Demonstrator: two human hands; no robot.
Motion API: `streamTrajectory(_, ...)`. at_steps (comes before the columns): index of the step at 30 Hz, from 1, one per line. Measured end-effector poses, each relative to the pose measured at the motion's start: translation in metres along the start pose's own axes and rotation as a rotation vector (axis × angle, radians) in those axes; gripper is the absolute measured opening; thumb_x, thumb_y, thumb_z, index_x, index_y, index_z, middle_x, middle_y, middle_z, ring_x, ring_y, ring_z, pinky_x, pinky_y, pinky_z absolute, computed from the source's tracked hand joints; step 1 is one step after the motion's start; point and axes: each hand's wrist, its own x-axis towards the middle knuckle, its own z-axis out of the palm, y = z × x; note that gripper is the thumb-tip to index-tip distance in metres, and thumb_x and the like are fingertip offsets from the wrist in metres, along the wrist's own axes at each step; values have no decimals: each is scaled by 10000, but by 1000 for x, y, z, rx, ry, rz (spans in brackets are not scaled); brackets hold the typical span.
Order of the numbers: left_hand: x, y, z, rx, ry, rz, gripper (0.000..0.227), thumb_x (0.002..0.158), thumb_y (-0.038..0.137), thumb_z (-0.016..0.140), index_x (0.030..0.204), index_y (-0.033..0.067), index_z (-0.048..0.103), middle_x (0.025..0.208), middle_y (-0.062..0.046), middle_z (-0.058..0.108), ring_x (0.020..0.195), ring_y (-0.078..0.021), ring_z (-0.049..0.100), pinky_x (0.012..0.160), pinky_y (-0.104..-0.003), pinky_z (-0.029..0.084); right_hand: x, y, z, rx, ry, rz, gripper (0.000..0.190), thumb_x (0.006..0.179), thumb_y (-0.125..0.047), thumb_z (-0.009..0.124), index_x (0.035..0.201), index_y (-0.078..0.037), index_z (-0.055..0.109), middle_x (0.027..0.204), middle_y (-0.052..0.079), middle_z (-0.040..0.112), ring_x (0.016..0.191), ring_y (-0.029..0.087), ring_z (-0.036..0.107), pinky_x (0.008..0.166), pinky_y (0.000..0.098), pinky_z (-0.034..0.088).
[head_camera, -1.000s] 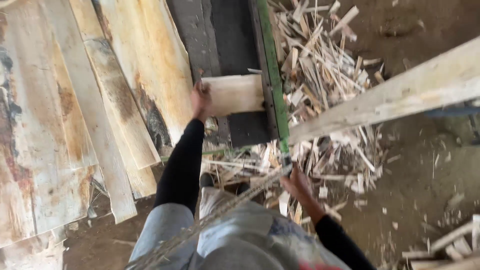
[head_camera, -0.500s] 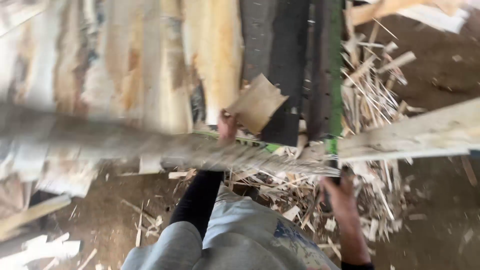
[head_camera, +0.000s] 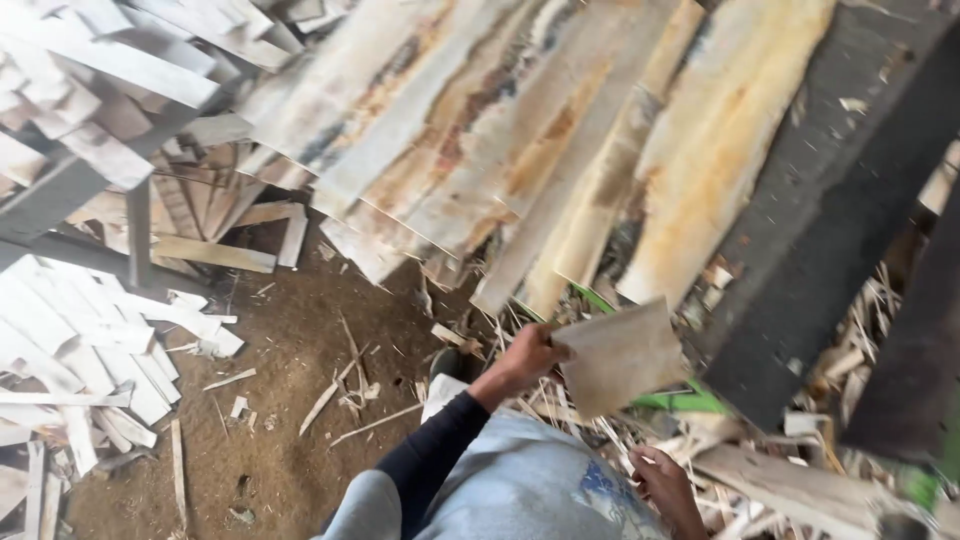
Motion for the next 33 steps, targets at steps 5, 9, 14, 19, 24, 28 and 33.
streamTrajectory(5, 42, 156, -196, -377, 393, 320, 593, 1060, 393, 467, 1359, -115, 531, 1140, -138, 753, 1024, -247, 769, 882, -361, 652, 30, -64, 88, -69, -144, -62, 388, 932, -250, 694, 1260, -45, 710, 745, 41, 593, 527, 137, 508, 455, 273, 397)
streamTrajectory(9, 148, 254, -357, 142, 709, 617, 1019, 1089, 387, 673, 1684, 137, -115, 1733, -256, 40, 1547, -412, 312, 1203, -485, 367, 27, -130, 172, -29, -243, -85, 383, 928, -232, 676, 1286, -96, 675, 741, 45, 607, 529, 131, 529, 432, 283, 417)
streamTrajectory(14, 170, 192, -352, -105, 446, 751, 666, 1075, 145, 639, 1626, 4, 293, 1717, -223, 278, 1530, -326, 395, 1201, -433, 467, 6, -202, 230, -144, 5, -187, 375, 940, -214, 699, 1301, -120, 653, 883, 93, 749, 653, 145, 658, 571, 274, 575)
streamTrajectory(19, 110, 30, -233, 468, 393, 576, 635, 982, 131, 697, 1528, 6, 398, 1426, -264, 558, 1251, -382, 618, 998, -455, 547, 33, -214, 214, -342, 485, -413, 467, 907, -250, 733, 1346, -130, 628, 1024, 96, 764, 805, 170, 728, 683, 319, 624)
streamTrajectory(24, 56, 22, -168, 663, 314, 480, 597, 913, 132, 733, 1438, 21, 471, 1338, -286, 643, 1139, -439, 675, 897, -499, 592, 74, -275, 224, -641, 621, -618, 661, 908, -362, 764, 1442, -53, 528, 1359, 196, 634, 1157, 303, 643, 956, 421, 561)
streamTrajectory(28, 54, 22, -160, 731, 256, 231, 656, 852, 116, 739, 1419, -5, 433, 1232, -311, 656, 1041, -475, 666, 840, -520, 568, 106, -300, 251, -919, 626, -616, 1011, 798, -586, 803, 1502, -6, 367, 1491, 262, 452, 1383, 409, 418, 1171, 541, 316)
streamTrajectory(33, 77, -2, -161, 535, 270, 79, 547, 889, 56, 654, 1395, 5, 454, 1066, -273, 733, 895, -402, 715, 798, -468, 579, 134, -304, 254, -829, 660, -471, 1007, 815, -632, 765, 1509, -17, 373, 1424, 233, 511, 1348, 364, 458, 1194, 579, 318)
